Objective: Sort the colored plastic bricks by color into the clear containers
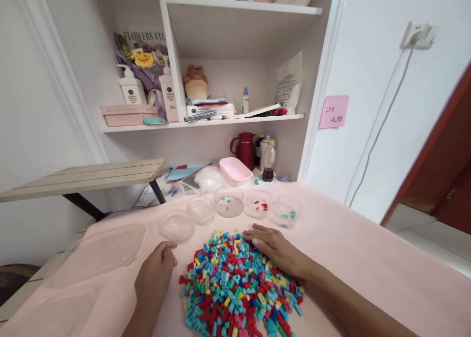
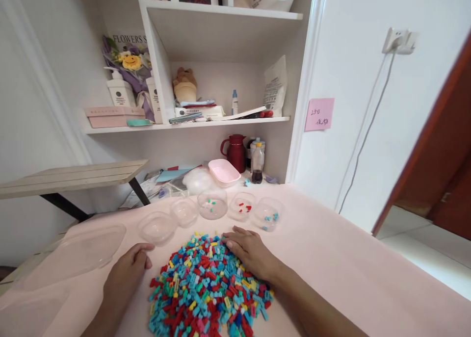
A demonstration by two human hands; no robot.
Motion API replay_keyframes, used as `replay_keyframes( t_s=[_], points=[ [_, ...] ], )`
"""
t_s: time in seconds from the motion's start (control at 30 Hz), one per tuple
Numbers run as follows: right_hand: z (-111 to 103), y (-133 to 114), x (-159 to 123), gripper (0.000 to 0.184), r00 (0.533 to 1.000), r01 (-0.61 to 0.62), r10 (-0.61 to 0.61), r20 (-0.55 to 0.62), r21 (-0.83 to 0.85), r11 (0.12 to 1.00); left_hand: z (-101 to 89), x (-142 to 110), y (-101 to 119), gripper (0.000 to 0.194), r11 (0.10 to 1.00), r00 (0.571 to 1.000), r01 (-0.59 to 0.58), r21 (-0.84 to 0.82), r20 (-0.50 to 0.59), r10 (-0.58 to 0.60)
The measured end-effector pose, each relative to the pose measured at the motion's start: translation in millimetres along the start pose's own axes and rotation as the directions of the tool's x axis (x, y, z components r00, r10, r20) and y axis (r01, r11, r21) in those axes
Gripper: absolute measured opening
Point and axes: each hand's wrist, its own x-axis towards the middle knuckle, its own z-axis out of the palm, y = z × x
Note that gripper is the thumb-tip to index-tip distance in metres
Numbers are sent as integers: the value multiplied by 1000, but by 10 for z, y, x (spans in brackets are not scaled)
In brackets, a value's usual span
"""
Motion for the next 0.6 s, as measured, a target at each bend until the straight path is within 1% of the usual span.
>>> replay_keyframes(
  t_s=[0.07, 0.1, 0.17, 0.23, 0.27, 0.37, 0.43, 0.47, 0.6],
  points=[
    [-25, -31, 1, 43, 1000, -17, 17, -9, 54, 998, -1, -1, -2, 29, 1000, 1000, 4, 0, -1, -4],
    [-42, -47, 0, 44, 999, -39, 42, -27, 107, 993, -1, -1, -2, 29, 1000, 1000, 5, 0, -1, -5],
    [-78, -79, -4, 45, 988, -115, 137, -68, 255, 960, 1, 2, -2, 29, 1000, 1000, 6, -3, -1, -6],
    [-114, -107, -12, 46, 966, -186, 243, -91, 411, 892, 2, 7, 1, 28, 1000, 1000, 6, -6, -1, -6],
    [-130, -118, -16, 45, 957, -198, 276, -95, 481, 854, 2, 10, 3, 28, 1000, 1000, 4, -8, 1, -4],
    [-162, -139, -18, 42, 952, -164, 289, -99, 632, 758, -2, 4, 14, 28, 1000, 1000, 11, -13, 14, -11],
    [-172, -150, 6, 40, 953, -152, 289, -93, 678, 719, -10, -15, 25, 28, 999, 1000, 27, -22, 17, -27],
    [-175, -158, 33, 40, 951, -156, 295, -91, 682, 714, -16, -28, 31, 28, 999, 999, 34, -29, 15, -33],
    [-181, -215, 264, 40, 944, -142, 300, -138, 651, 746, -39, -70, 48, 26, 998, 999, 37, -60, 1, -37]
  ],
)
